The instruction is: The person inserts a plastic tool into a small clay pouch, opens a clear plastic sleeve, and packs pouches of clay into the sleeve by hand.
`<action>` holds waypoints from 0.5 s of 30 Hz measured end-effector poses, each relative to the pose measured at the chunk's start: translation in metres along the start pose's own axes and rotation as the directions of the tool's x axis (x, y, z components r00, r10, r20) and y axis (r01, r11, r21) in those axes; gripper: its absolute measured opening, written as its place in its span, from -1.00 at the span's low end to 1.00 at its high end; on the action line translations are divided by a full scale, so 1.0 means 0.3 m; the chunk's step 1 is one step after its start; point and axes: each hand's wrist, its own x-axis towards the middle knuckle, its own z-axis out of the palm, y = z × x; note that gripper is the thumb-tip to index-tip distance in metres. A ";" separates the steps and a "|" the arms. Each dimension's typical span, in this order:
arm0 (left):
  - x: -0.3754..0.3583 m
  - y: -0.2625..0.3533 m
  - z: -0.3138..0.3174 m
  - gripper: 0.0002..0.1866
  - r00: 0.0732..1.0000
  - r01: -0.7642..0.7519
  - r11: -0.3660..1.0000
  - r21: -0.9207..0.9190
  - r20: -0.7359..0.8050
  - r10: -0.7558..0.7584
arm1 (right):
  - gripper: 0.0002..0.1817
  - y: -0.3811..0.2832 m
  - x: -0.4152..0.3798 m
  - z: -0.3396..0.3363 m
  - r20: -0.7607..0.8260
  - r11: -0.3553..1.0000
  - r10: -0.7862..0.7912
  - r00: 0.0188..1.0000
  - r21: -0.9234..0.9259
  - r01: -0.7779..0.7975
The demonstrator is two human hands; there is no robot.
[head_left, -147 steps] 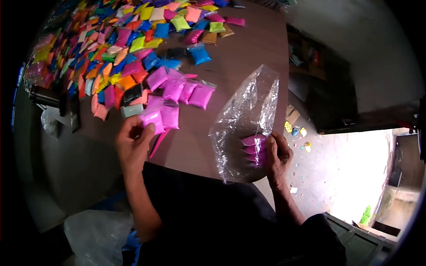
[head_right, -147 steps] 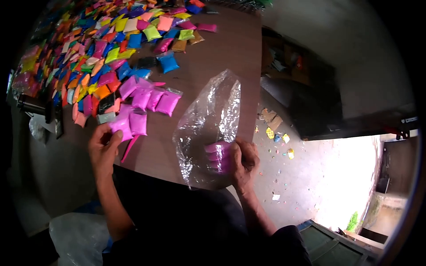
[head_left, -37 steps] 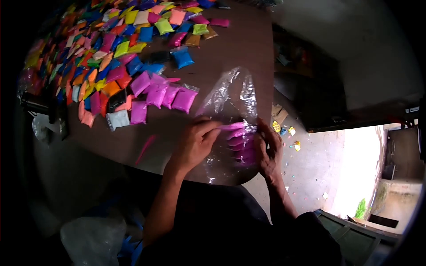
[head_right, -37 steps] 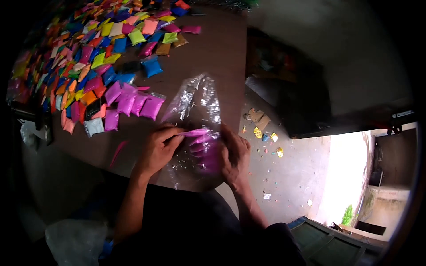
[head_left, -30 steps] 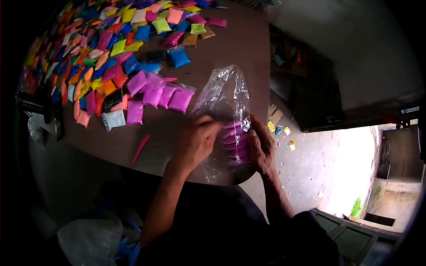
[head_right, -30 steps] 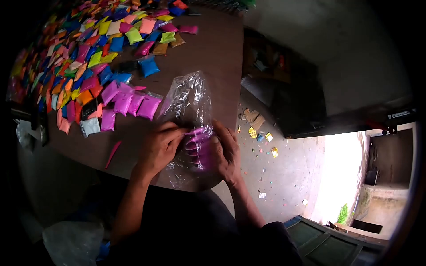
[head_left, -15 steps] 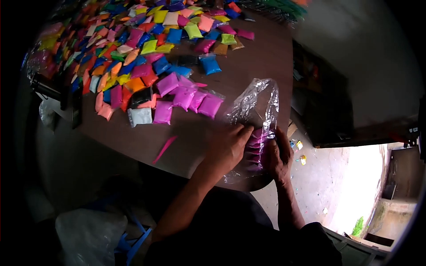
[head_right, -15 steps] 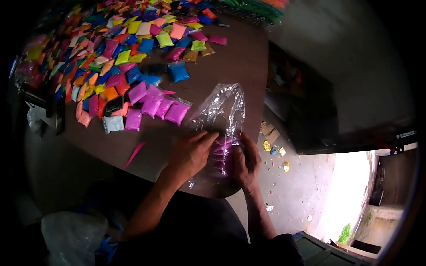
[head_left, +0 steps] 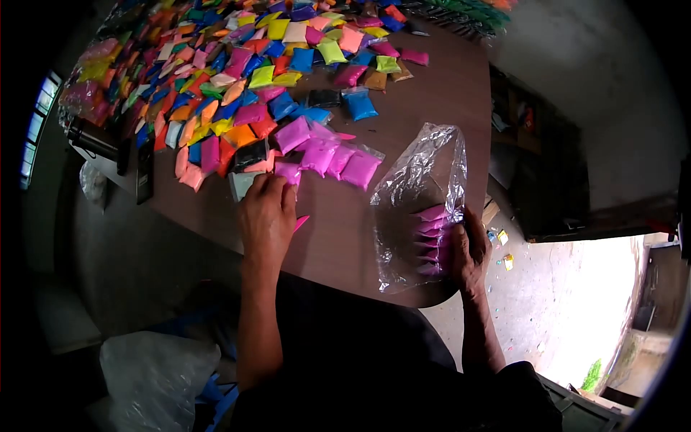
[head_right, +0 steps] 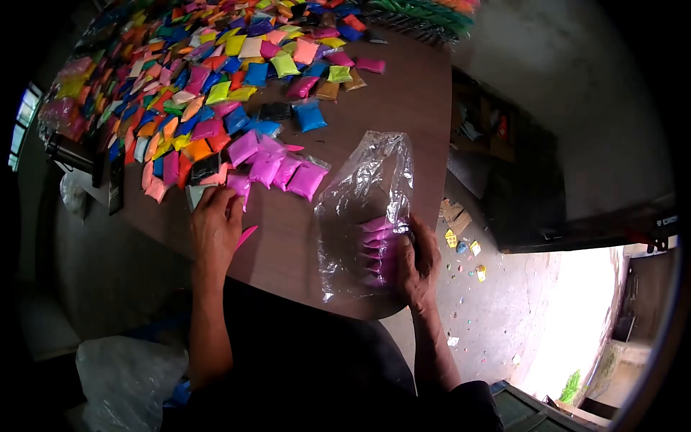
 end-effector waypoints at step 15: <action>-0.057 -0.046 0.008 -0.58 0.946 0.305 0.834 -0.459 0.249 -0.209 | -0.47 -0.008 -0.001 -0.014 0.041 0.998 0.047 0.998 -0.052 -0.045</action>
